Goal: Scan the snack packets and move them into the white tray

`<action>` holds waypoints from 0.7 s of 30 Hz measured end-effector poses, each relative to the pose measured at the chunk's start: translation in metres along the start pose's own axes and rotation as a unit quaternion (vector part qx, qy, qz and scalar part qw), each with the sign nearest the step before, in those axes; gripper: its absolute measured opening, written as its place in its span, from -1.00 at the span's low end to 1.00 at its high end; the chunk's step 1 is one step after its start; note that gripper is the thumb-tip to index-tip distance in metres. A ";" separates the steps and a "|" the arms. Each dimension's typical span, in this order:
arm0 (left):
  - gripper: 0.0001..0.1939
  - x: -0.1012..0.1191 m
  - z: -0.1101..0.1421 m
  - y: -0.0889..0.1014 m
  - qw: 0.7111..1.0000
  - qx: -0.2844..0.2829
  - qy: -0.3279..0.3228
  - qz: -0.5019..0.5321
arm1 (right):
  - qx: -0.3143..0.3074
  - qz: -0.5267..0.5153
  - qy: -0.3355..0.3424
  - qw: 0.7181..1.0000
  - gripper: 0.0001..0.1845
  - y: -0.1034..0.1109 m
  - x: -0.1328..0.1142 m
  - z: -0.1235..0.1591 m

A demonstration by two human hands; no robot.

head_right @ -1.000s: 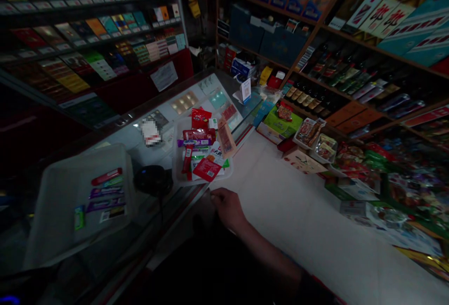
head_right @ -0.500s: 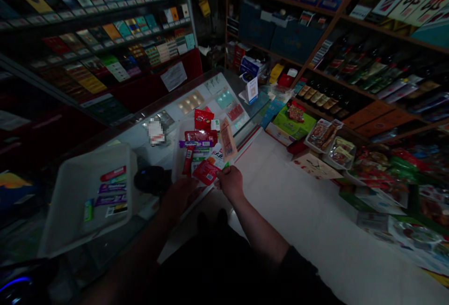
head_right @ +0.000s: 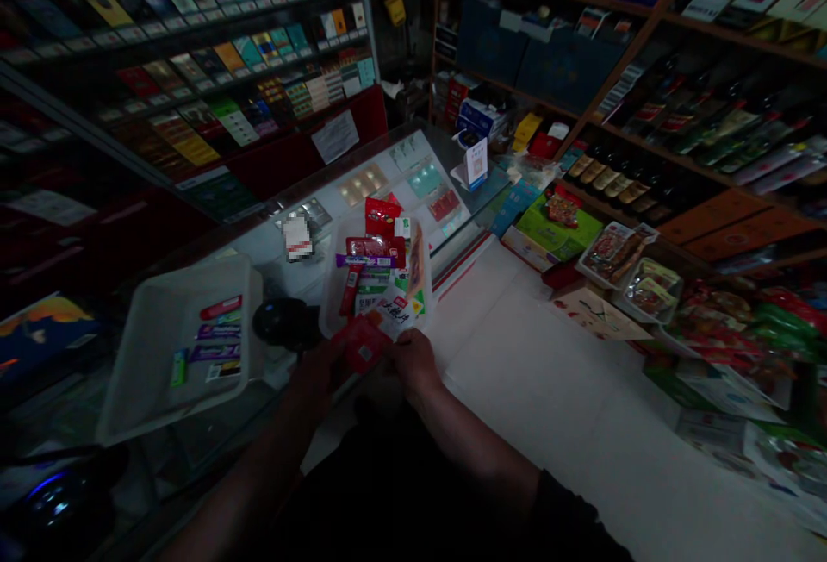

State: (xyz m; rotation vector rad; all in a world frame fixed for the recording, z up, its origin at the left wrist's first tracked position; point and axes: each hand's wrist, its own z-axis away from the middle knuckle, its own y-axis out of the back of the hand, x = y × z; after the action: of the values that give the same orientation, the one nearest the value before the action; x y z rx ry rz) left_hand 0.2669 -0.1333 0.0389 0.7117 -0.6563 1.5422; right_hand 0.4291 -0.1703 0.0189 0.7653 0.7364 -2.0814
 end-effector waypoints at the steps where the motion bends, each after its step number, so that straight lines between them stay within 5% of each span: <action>1: -0.47 0.001 0.000 0.005 1.000 -0.007 0.008 0.006 | -0.005 0.003 -0.003 1.000 -0.39 0.001 0.002 0.003; 8: -0.51 0.006 0.005 0.057 0.997 -0.068 0.032 -0.021 | 0.037 -0.015 -0.037 0.999 -0.38 0.019 0.009 0.000; 14: -0.49 0.026 0.018 0.085 0.983 -0.130 0.010 -0.132 | -0.044 0.050 -0.012 0.998 -0.47 0.030 0.012 0.005; 21: -0.60 0.084 0.022 0.107 0.926 -0.108 -0.145 -0.332 | -0.074 0.150 0.098 0.981 -0.57 0.012 0.004 0.021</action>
State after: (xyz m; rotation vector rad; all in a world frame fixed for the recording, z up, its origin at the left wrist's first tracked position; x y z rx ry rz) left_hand 0.1565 -0.1057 0.1169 0.8873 -0.6971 0.7341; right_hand 0.4310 -0.1931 0.0273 0.9451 0.8169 -1.6778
